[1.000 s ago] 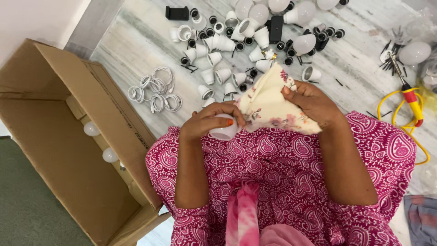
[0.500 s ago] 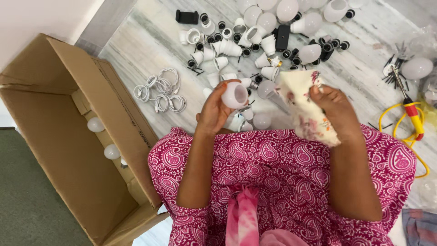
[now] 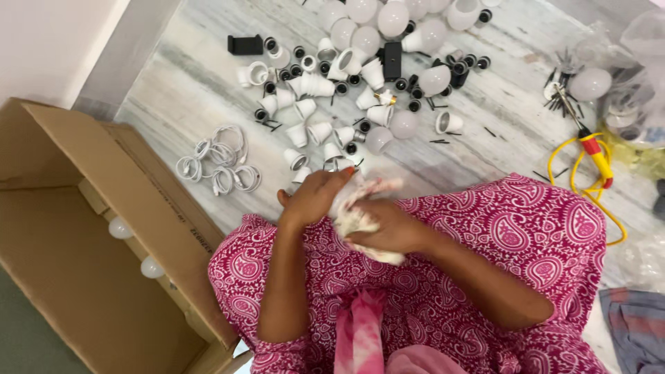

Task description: The person sits on the floor and assembles light bulbs by inserting white wires into sockets and screwing in bulbs. They then wipe the bulbs with a cloth and place them into a cardboard box.

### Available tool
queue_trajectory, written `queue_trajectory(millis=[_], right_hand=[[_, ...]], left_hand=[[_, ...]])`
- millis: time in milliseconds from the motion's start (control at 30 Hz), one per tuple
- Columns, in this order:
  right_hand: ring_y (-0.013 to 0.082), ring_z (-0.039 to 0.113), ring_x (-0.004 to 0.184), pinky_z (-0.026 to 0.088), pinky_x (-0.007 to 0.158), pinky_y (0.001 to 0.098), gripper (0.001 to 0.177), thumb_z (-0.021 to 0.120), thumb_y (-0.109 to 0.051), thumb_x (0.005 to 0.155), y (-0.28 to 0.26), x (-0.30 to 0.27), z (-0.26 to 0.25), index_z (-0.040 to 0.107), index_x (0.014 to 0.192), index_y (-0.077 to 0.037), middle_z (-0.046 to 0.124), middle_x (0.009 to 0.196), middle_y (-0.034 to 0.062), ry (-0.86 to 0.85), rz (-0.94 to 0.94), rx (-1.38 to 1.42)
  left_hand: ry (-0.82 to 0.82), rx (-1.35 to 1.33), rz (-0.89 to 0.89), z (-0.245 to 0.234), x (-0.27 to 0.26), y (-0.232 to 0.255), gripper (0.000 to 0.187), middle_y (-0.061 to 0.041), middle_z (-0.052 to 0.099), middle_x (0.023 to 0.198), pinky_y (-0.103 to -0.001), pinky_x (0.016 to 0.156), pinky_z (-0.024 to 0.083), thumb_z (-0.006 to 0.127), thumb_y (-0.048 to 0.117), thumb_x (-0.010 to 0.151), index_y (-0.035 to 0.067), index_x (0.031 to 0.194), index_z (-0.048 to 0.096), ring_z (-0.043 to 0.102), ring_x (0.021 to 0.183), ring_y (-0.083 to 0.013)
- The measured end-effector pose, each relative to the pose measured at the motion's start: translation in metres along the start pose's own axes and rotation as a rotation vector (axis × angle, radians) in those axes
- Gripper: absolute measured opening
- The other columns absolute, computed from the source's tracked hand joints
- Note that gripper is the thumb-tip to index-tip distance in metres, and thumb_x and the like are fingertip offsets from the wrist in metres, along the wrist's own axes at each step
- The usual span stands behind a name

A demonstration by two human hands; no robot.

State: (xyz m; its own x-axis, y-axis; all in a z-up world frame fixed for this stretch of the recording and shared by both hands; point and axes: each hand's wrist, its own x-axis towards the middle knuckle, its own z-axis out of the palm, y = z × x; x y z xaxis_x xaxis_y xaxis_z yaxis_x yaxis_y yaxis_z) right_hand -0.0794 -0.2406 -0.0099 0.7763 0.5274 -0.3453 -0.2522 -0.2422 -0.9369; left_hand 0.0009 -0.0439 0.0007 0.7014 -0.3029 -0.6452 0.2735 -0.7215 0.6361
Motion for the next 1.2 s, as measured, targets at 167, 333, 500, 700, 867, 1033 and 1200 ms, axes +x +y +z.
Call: queue_trajectory(millis=[167, 333, 500, 700, 867, 1033, 1200], right_hand=[[0.029, 0.071, 0.102, 0.056, 0.091, 0.0446, 0.027, 0.08, -0.009, 0.09, 0.015, 0.012, 0.018, 0.069, 0.115, -0.008, 0.076, 0.107, 0.0109, 0.02, -0.354, -0.564], [0.0248, 0.071, 0.1, 0.06, 0.086, 0.0393, 0.055, 0.077, -0.004, 0.086, 0.02, -0.008, -0.009, 0.056, 0.137, 0.001, 0.072, 0.115, 0.0151, 0.025, 0.002, 0.754], [0.0261, 0.07, 0.109, 0.058, 0.096, 0.0413, 0.051, 0.077, -0.012, 0.092, 0.024, -0.006, -0.011, 0.058, 0.137, -0.001, 0.071, 0.121, 0.018, -0.021, -0.152, 0.496], [0.0307, 0.068, 0.109, 0.056, 0.093, 0.0437, 0.055, 0.073, -0.018, 0.088, 0.02, 0.012, 0.004, 0.055, 0.139, -0.011, 0.07, 0.126, 0.0172, -0.026, -0.12, -0.397], [0.0282, 0.072, 0.1, 0.062, 0.088, 0.0444, 0.071, 0.076, -0.015, 0.079, 0.014, 0.002, -0.015, 0.045, 0.144, -0.012, 0.072, 0.12, 0.0188, 0.085, 0.197, 0.532], [0.0274, 0.068, 0.118, 0.053, 0.103, 0.0446, 0.055, 0.07, -0.011, 0.092, 0.014, 0.004, -0.018, 0.051, 0.143, -0.001, 0.069, 0.129, 0.018, 0.043, -0.267, 0.201], [0.036, 0.067, 0.106, 0.054, 0.092, 0.046, 0.049, 0.069, -0.01, 0.087, 0.026, 0.014, 0.0, 0.057, 0.135, -0.01, 0.068, 0.123, 0.0135, 0.026, -0.171, -0.755]], left_hand=[[-0.028, -0.069, 0.046, -0.003, -0.004, 0.015, 0.064, -0.015, 0.071, 0.125, -0.051, 0.111, 0.035, 0.044, 0.059, 0.099, 0.007, 0.129, 0.067, 0.062, 0.121, -0.03], [-0.32, -1.007, 0.683, -0.01, -0.013, 0.016, 0.053, -0.014, 0.049, 0.154, -0.043, 0.121, 0.04, 0.062, 0.031, 0.1, 0.005, 0.144, 0.05, 0.048, 0.145, -0.0251], [-0.35, -0.866, 0.606, -0.013, -0.012, -0.008, 0.05, -0.014, 0.05, 0.153, -0.035, 0.118, 0.042, 0.063, 0.024, 0.107, 0.005, 0.151, 0.047, 0.053, 0.138, -0.0221], [0.058, -0.053, -0.133, -0.001, 0.008, -0.014, 0.062, -0.02, 0.075, 0.125, -0.036, 0.099, 0.048, 0.036, 0.049, 0.113, 0.001, 0.13, 0.072, 0.069, 0.104, -0.0245], [-0.222, -0.875, 0.56, -0.001, -0.005, 0.003, 0.061, -0.012, 0.047, 0.153, -0.04, 0.113, 0.045, 0.05, 0.048, 0.109, 0.006, 0.152, 0.044, 0.054, 0.131, -0.0205], [-0.214, -0.594, 0.529, -0.022, -0.022, 0.01, 0.06, -0.017, 0.051, 0.143, -0.044, 0.109, 0.036, 0.056, 0.043, 0.112, 0.007, 0.159, 0.045, 0.048, 0.126, -0.0272], [-0.053, 0.099, -0.302, -0.012, -0.007, 0.008, 0.071, -0.02, 0.075, 0.089, -0.041, 0.102, 0.045, 0.028, 0.054, 0.112, 0.002, 0.12, 0.076, 0.073, 0.092, -0.033]])
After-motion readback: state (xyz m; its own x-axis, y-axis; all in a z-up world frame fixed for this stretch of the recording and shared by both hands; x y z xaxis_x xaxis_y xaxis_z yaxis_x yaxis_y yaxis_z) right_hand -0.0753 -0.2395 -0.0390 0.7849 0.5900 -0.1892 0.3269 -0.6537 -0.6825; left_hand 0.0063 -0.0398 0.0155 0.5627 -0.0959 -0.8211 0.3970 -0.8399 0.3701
